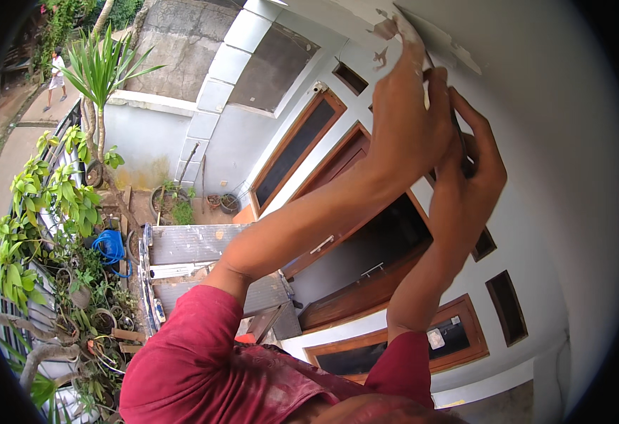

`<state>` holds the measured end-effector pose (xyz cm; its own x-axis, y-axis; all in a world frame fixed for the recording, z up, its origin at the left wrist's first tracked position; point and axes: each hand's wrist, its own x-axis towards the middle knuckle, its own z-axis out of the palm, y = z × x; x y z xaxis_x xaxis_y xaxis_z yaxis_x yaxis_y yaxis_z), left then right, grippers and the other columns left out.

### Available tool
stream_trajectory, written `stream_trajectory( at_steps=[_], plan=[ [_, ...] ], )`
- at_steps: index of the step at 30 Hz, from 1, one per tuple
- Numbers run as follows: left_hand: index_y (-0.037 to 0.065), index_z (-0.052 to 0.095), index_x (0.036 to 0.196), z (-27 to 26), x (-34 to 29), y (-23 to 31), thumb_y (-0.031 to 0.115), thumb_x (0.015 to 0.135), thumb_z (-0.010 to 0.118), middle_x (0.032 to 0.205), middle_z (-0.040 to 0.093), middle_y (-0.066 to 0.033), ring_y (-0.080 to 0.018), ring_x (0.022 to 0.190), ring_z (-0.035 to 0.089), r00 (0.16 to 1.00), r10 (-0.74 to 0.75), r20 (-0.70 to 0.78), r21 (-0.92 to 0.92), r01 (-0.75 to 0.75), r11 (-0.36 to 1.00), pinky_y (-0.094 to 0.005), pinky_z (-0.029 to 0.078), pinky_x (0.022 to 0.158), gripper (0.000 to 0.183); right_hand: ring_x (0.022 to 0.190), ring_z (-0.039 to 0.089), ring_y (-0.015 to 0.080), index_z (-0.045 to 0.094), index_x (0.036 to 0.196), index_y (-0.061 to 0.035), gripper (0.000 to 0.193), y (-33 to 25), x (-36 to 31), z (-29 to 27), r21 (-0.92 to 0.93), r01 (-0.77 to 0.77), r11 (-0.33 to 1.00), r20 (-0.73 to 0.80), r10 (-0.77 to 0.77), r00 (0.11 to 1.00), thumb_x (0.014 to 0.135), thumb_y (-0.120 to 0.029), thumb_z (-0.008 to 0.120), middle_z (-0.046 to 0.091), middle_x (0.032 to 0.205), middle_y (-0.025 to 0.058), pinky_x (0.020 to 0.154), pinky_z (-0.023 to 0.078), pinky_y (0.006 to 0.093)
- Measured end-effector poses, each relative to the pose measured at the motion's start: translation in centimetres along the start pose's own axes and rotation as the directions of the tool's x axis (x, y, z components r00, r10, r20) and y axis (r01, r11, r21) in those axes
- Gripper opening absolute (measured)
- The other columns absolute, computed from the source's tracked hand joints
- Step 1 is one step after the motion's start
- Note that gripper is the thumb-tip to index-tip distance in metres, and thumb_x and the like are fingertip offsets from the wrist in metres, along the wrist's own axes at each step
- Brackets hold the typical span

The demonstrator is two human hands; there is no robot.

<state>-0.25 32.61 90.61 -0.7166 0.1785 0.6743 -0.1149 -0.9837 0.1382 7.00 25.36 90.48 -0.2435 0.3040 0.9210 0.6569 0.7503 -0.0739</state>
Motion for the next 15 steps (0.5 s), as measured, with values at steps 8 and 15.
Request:
stream_trajectory(
  at_steps=[8, 15],
  plan=[
    [-0.008, 0.055, 0.099, -2.6, 1.5, -1.5, 0.005, 0.095, 0.054, 0.072, 0.063, -0.0115, -0.0191, 0.064, 0.059, 0.999, -0.051, 0.002, 0.042, 0.050, 0.998, -0.0355, 0.047, 0.061, 0.013, 0.092, 0.072, 0.0316, 0.068, 0.122, -0.0040, 0.028, 0.5, 1.0, 2.8, 0.013, 0.001, 1.000, 0.014, -0.001, 1.000, 0.096, -0.005, 0.056, 0.074, 0.106, 0.0163, 0.084, 0.054, 0.0388],
    [-0.012, 0.043, 0.137, -4.5, 4.3, -3.8, -0.001, 0.095, 0.053, 0.082, 0.067, -0.0232, -0.0392, 0.073, 0.069, 0.961, -0.233, 0.147, 0.172, 0.207, 0.963, -0.0456, 0.052, 0.071, 0.044, 0.100, 0.072, 0.0316, 0.067, 0.126, -0.0036, 0.031, 2.1, 3.0, 6.0, -0.038, 0.013, 0.999, 0.123, -0.008, 0.992, 0.097, -0.006, 0.056, 0.073, 0.109, 0.0170, 0.087, 0.055, 0.0397]
  ],
)
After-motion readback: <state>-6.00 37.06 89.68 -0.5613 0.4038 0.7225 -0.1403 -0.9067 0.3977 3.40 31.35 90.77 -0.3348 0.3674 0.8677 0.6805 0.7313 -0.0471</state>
